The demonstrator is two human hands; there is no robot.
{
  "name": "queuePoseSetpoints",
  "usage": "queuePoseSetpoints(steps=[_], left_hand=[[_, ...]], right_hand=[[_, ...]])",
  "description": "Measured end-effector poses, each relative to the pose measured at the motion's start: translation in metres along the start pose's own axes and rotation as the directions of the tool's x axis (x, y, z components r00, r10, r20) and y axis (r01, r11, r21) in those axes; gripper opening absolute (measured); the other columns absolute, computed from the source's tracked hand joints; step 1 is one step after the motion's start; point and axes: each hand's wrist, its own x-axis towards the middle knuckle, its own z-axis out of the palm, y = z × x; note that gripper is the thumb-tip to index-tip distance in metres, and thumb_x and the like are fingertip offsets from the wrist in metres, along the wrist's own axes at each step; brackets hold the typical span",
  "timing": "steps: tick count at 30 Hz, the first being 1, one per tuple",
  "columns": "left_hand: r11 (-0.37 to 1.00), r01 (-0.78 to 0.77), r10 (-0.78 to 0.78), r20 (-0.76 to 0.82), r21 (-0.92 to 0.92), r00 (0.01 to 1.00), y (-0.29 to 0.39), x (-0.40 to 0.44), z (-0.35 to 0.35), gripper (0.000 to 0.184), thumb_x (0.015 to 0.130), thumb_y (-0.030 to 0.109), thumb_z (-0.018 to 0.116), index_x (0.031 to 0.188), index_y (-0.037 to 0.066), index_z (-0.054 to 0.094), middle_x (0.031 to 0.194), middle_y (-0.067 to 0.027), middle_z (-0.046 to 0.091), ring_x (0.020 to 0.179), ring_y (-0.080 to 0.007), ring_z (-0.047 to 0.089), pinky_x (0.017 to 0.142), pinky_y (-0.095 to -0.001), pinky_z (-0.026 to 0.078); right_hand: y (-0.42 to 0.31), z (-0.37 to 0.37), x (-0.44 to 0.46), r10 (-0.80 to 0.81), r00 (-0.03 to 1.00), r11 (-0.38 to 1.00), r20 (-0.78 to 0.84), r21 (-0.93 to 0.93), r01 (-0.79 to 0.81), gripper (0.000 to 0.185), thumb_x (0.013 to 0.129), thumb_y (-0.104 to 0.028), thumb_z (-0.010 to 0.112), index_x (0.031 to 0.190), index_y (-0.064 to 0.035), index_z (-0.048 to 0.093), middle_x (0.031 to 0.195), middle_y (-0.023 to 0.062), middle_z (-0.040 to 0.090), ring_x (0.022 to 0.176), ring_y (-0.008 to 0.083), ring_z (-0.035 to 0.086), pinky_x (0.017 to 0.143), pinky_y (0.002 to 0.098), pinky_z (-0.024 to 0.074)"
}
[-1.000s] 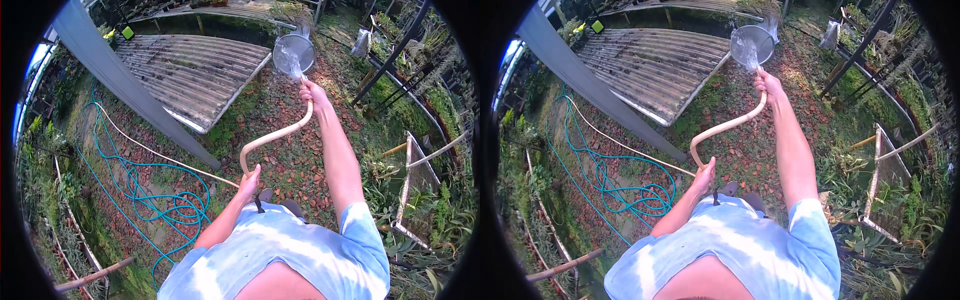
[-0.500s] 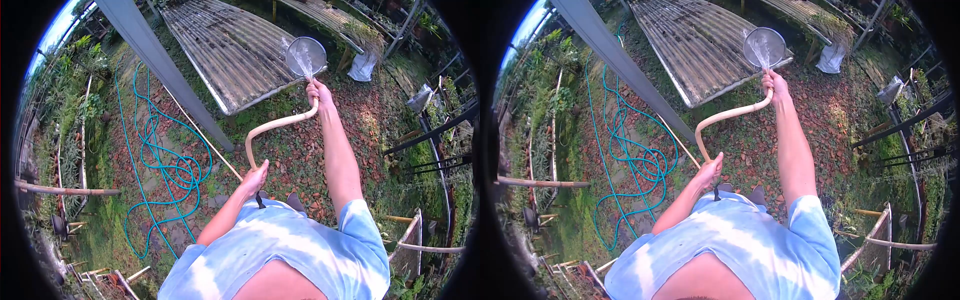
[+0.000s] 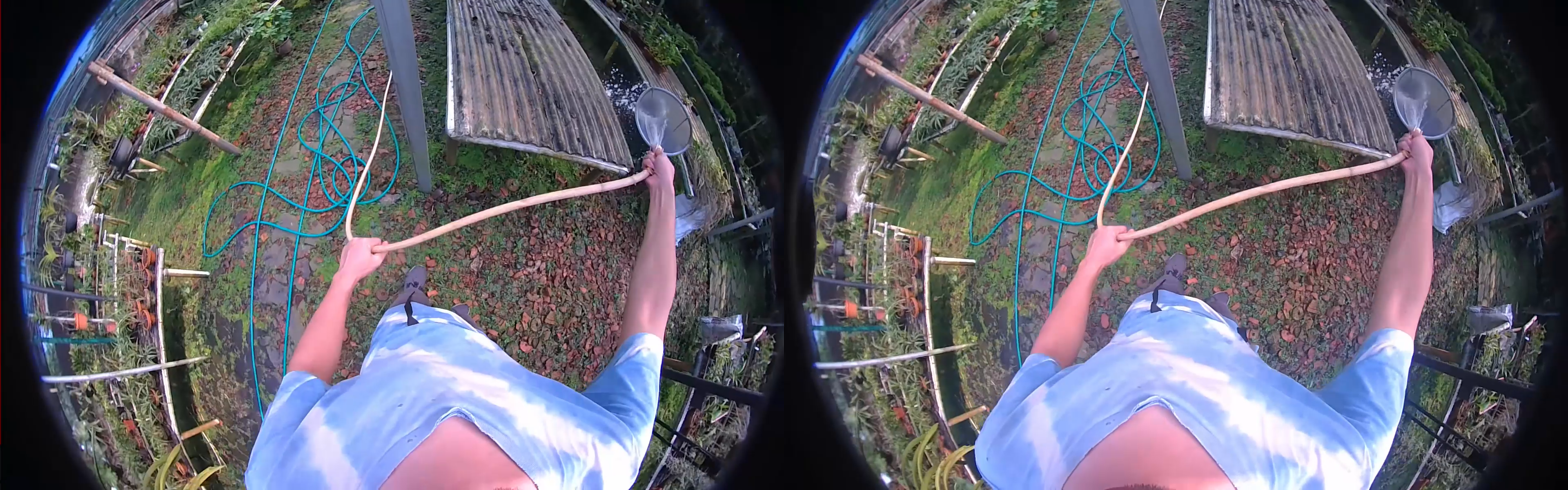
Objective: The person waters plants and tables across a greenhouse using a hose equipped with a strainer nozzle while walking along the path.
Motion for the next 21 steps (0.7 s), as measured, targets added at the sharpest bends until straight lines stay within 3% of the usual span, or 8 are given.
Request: queuePoseSetpoints(steps=[2,7,13,15,16,18,20,21], left_hand=[[1.000,-0.016,0.019,-0.209,0.012,0.978,-0.003,0.004,-0.015,0.040,0.089,0.038,0.064,0.070,0.004,0.059,0.067,-0.0180,0.060,0.067,-0.0405,0.060,0.060,-0.0477,0.045],[1.000,0.007,-0.008,-0.430,-0.004,0.903,-0.054,0.001,-0.040,0.042,0.091,0.038,0.063,0.067,0.004,0.059,0.062,-0.0180,0.058,0.065,-0.0406,0.059,0.058,-0.0492,0.044],[0.946,0.324,-0.311,-0.305,-0.007,0.900,-0.062,-0.071,-0.113,0.041,0.084,0.038,0.069,0.064,0.002,0.065,0.058,-0.0214,0.058,0.058,-0.0408,0.058,0.059,-0.0466,0.047],[0.884,0.466,-0.467,-0.068,-0.023,0.882,-0.049,-0.124,-0.150,0.034,0.079,0.035,0.071,0.067,0.003,0.069,0.060,-0.0204,0.061,0.058,-0.0369,0.062,0.062,-0.0427,0.050],[0.844,0.536,-0.534,0.076,-0.006,0.842,-0.033,-0.154,-0.173,0.032,0.073,0.035,0.074,0.069,0.004,0.071,0.064,-0.0169,0.065,0.061,-0.0301,0.065,0.065,-0.0393,0.052],[0.832,0.551,-0.536,0.348,0.064,0.769,-0.030,-0.204,-0.198,0.039,0.070,0.043,0.079,0.080,0.005,0.075,0.065,-0.0100,0.065,0.062,-0.0197,0.064,0.064,-0.0342,0.050],[0.797,0.599,-0.580,0.376,0.079,0.723,-0.048,-0.215,-0.194,0.040,0.072,0.044,0.077,0.081,0.006,0.075,0.063,-0.0098,0.064,0.061,-0.0187,0.062,0.063,-0.0338,0.049],[0.814,0.581,-0.558,0.315,0.026,0.768,-0.056,-0.214,-0.188,0.039,0.075,0.044,0.076,0.082,0.006,0.075,0.064,-0.0104,0.064,0.061,-0.0185,0.062,0.063,-0.0337,0.049]], right_hand=[[0.006,0.004,0.014,0.074,0.992,0.996,0.099,0.036,-0.077,0.012,0.102,-0.009,0.041,0.095,-0.0022,0.048,0.064,-0.0024,0.038,0.046,0.0042,0.032,0.034,0.0189,0.0236],[0.081,0.039,0.007,0.205,0.959,0.968,0.196,0.101,-0.228,0.012,0.102,-0.009,0.044,0.097,0.0010,0.049,0.067,0.0012,0.040,0.048,0.0075,0.033,0.037,0.0202,0.0264],[0.135,0.086,-0.027,0.197,0.969,0.980,0.147,0.000,-0.199,0.011,0.102,-0.009,0.041,0.097,0.0003,0.046,0.065,-0.0014,0.037,0.047,0.0068,0.032,0.037,0.0197,0.0264],[0.160,0.105,-0.035,0.246,0.956,0.969,0.162,-0.001,-0.249,0.010,0.101,-0.006,0.041,0.097,0.0014,0.045,0.065,-0.0008,0.037,0.047,0.0069,0.032,0.037,0.0198,0.0266],[0.175,0.116,-0.040,0.261,0.952,0.964,0.161,0.003,-0.265,0.009,0.100,-0.006,0.041,0.097,0.0018,0.045,0.065,-0.0004,0.038,0.047,0.0071,0.032,0.037,0.0198,0.0267],[0.208,0.139,-0.048,0.290,0.943,0.955,0.160,0.009,-0.296,0.008,0.099,-0.004,0.040,0.097,0.0024,0.045,0.065,0.0003,0.038,0.047,0.0076,0.032,0.037,0.0197,0.0268],[0.233,0.151,-0.053,0.303,0.936,0.950,0.180,0.013,-0.311,0.006,0.096,-0.001,0.040,0.093,0.0014,0.044,0.065,0.0008,0.038,0.047,0.0082,0.032,0.037,0.0199,0.0271],[0.238,0.155,-0.064,0.301,0.939,0.953,0.164,-0.001,-0.305,0.005,0.095,0.000,0.040,0.092,0.0013,0.044,0.065,0.0009,0.038,0.046,0.0083,0.032,0.037,0.0200,0.0273]])
